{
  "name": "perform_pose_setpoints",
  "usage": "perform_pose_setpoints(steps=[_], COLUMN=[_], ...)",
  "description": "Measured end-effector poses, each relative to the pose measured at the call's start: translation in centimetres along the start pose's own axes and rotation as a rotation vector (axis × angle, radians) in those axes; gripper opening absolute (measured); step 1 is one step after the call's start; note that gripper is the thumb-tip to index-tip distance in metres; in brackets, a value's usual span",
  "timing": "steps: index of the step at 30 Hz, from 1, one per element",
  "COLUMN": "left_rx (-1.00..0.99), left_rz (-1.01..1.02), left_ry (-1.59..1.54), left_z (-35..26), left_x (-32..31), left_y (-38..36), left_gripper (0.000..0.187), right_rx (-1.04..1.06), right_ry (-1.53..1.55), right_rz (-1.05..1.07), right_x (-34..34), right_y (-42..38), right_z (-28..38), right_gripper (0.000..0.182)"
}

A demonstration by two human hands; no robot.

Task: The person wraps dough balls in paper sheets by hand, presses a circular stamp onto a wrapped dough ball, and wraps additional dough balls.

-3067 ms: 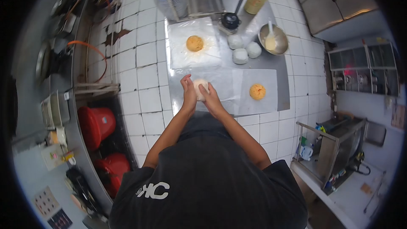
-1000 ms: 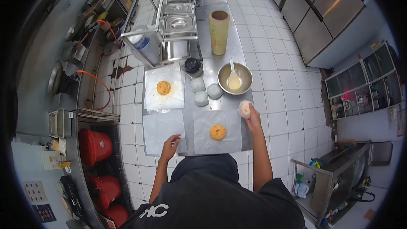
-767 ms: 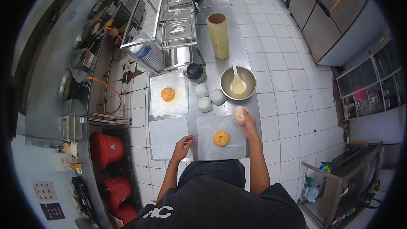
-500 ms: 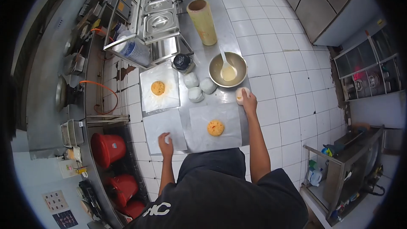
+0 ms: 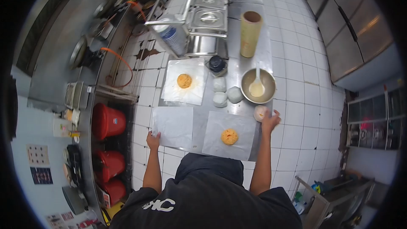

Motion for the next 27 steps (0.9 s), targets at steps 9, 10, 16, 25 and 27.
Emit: perform_pose_setpoints(steps=[9,10,16,25,27], left_rx=[0.154,0.164,0.066,0.331,0.365], left_rz=[0.299,0.303,0.367,0.383,0.373], left_ry=[-0.532,-0.538,-0.543,-1.075,-1.285], left_z=[2.7,2.5,2.8,3.7,4.1], left_x=[3.5,4.0,3.4,6.2,7.0], left_y=[-0.6,-0.5,1.9,7.9,10.7], left_gripper=[0.031,0.031,0.036,0.039,0.045], right_rx=[0.762,0.83,1.088,1.191,1.176], right_ry=[0.415,0.394,0.084,-0.175,-0.159], right_rz=[0.803,0.835,0.873,0.713,0.708], right_x=[-7.6,-9.7,-20.1,-22.5,-22.0], right_y=[-19.5,-20.6,-23.9,-23.8,-24.2], right_z=[20.0,21.8,27.3,25.9,25.8], right_gripper=[0.02,0.022,0.031,0.022,0.02])
Point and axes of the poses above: each hand's wrist, its own y-axis towards the middle knuckle, its own x-axis out of the back of the hand, z = x × y, the point moved 2 cm from there along y, towards the middle knuckle, and after that the axes turned 2 degrees about x, right-handed, at the moved point
